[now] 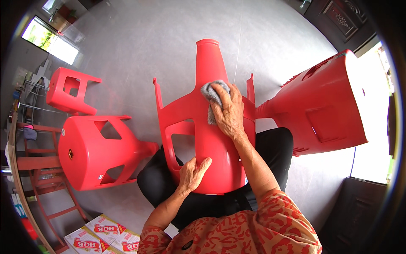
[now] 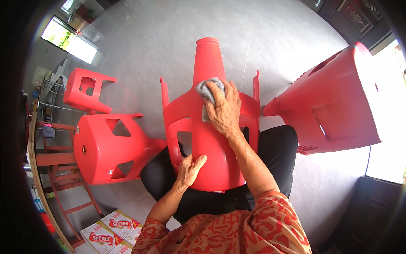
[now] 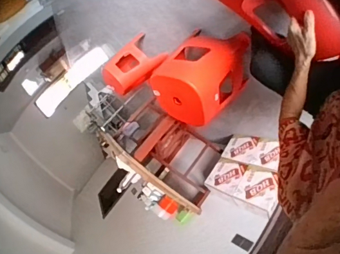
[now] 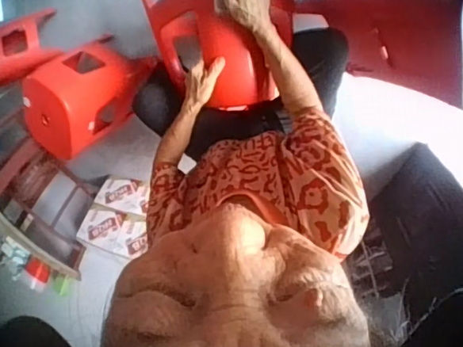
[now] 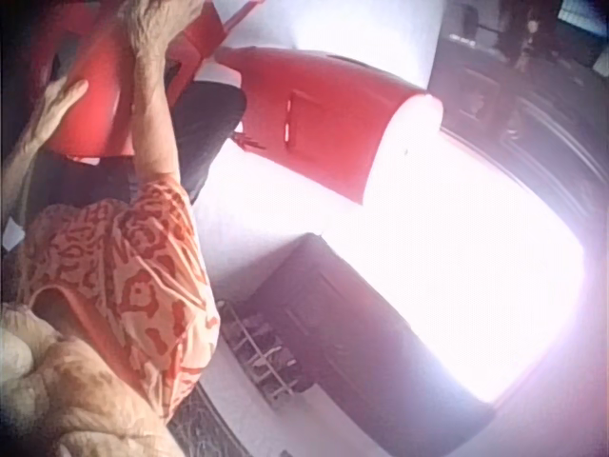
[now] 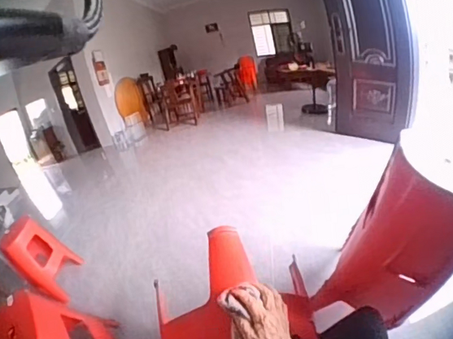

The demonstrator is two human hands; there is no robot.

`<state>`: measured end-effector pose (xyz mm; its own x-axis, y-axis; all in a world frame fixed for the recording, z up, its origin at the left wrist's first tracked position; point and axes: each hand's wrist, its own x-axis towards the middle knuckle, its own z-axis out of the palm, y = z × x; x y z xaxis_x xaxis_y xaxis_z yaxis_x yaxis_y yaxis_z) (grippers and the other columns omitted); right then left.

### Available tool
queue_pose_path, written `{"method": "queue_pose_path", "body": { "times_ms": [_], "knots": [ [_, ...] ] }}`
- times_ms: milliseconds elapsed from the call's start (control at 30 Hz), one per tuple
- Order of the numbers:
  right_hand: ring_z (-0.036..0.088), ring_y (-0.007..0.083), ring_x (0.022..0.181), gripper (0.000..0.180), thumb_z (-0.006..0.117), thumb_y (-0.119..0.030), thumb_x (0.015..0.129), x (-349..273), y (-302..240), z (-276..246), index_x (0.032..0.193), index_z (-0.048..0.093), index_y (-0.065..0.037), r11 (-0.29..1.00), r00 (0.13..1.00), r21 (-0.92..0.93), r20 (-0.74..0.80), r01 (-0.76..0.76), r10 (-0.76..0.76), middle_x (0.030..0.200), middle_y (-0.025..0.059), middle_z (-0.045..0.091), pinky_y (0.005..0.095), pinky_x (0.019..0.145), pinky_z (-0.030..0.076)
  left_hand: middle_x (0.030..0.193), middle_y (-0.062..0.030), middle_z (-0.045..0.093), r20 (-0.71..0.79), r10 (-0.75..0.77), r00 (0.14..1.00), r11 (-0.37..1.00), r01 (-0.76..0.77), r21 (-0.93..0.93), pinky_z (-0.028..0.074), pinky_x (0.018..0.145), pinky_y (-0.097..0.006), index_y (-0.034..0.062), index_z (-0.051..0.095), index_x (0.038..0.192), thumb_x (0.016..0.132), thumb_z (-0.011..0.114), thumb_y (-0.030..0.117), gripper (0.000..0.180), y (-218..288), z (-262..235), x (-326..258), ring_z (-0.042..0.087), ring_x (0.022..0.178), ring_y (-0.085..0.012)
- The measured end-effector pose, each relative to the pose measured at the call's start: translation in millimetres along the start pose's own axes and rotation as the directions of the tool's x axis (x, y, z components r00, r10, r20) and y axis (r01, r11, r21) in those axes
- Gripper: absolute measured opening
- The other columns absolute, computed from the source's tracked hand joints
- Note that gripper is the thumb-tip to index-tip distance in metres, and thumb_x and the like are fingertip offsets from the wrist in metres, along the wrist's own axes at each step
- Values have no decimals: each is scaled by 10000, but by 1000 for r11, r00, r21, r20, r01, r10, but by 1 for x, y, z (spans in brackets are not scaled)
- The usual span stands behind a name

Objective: The person sits on the floor and wipes a red plastic stool with a cloth. They clean the underside, legs, and seat of the stool, turning it over to access different surfaces.

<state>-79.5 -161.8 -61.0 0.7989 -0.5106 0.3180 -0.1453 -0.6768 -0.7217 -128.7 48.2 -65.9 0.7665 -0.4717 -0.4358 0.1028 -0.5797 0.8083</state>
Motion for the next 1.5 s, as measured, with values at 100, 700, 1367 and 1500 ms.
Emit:
{"method": "queue_pose_path", "body": {
  "times_ms": [100,700,1367,1500],
  "knots": [
    [480,375,1185,425,578,-293,901,10,26,2,1310,525,-189,991,989,48,-64,-127,130,1290,190,495,478,1002,384,652,-180,595,-27,28,999,999,-29,-32,475,670,-397,-19,596,799,870,590,581,604,1,2,-1,599,642,-291],
    [322,452,1305,570,679,-21,729,-67,-3,-32,1274,579,-158,985,971,49,171,163,-169,1384,220,365,528,1088,297,589,-174,542,-51,33,998,999,-34,-34,457,656,-407,-18,506,696,852,579,620,661,-10,7,-2,571,616,-309],
    [338,440,1317,522,713,-90,558,-88,-22,-47,1075,685,-159,909,860,-17,332,417,-388,1351,149,455,547,1087,306,760,-216,632,79,42,996,997,-47,55,483,770,-434,-32,566,966,811,679,459,527,18,-8,-9,642,781,-365],
    [396,426,1270,446,743,-115,564,-52,-25,-34,1006,701,-149,871,847,-67,278,487,-452,1300,137,494,534,1027,375,652,-206,604,74,64,995,988,-74,139,495,667,-426,-35,532,835,810,688,475,534,13,-3,-6,637,669,-355]
  ]
}}
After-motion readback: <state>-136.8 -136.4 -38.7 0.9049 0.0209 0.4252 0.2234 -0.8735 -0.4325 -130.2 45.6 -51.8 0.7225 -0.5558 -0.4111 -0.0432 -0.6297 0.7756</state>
